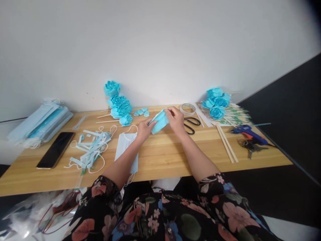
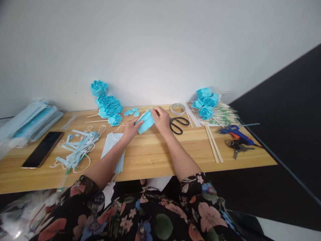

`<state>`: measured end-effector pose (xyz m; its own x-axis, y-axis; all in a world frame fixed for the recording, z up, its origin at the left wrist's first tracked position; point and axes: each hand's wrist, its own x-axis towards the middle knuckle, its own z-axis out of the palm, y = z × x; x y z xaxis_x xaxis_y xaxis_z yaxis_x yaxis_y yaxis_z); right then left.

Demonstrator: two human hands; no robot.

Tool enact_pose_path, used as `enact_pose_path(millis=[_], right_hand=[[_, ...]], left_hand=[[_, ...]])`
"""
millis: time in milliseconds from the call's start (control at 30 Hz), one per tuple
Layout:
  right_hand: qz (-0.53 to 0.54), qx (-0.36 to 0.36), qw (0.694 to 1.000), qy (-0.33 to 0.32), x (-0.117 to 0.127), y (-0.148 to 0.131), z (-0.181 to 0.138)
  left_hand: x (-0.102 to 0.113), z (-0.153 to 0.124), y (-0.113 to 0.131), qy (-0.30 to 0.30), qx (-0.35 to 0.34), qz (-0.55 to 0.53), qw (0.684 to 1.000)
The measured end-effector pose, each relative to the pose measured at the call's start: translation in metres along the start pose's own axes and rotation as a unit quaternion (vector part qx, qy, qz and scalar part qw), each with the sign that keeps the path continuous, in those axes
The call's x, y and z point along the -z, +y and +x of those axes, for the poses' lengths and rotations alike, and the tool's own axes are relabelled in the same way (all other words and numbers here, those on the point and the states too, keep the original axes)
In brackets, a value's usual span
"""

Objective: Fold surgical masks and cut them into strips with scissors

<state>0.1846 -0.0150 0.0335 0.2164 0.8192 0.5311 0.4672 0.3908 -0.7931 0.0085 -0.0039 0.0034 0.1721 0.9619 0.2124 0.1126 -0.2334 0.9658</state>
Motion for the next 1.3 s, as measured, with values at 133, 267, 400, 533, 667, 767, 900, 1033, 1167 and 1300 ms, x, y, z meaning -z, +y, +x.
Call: enact_pose_path(millis=[133, 267, 400, 533, 667, 767, 900, 1033, 1167, 1300], right_hand=[[-0.006, -0.008, 1.0, 0.014, 0.004, 0.008, 0.004], [-0.011, -0.012, 1.0, 0.014, 0.005, 0.012, 0.004], [-0.014, -0.016, 1.0, 0.02, 0.004, 0.014, 0.004], [-0.013, -0.013, 0.999, 0.042, 0.006, 0.014, 0.005], [-0.026, -0.013, 0.998, 0.05, 0.007, 0.013, 0.006], [-0.029, -0.014, 0.998, 0.056, 0.007, 0.013, 0.006], [-0.026, -0.004, 0.998, 0.059, 0.008, 0.014, 0.006], [-0.02, 0.003, 0.998, 0.064, 0.008, 0.015, 0.007], [-0.009, 0.015, 0.997, 0.069, 0.007, 0.017, 0.006], [-0.009, 0.012, 0.997, 0.075, 0.007, 0.018, 0.006]], left_hand=[[0.001, 0.003, -0.003, 0.012, 0.043, -0.061, 0.997], [0.0, 0.005, -0.003, 0.031, 0.059, -0.153, 0.986], [0.001, 0.006, -0.003, 0.031, 0.067, -0.177, 0.981], [0.003, 0.007, -0.004, 0.036, 0.06, -0.141, 0.988], [0.003, 0.008, -0.004, 0.036, 0.053, -0.123, 0.99], [0.002, 0.007, -0.002, 0.037, 0.052, -0.128, 0.99], [0.003, 0.005, -0.002, 0.022, 0.052, -0.133, 0.99], [0.005, 0.006, -0.001, 0.004, 0.087, -0.136, 0.987], [0.004, 0.005, 0.002, 0.011, 0.119, -0.188, 0.975], [0.002, 0.004, 0.004, -0.017, 0.126, -0.241, 0.962]])
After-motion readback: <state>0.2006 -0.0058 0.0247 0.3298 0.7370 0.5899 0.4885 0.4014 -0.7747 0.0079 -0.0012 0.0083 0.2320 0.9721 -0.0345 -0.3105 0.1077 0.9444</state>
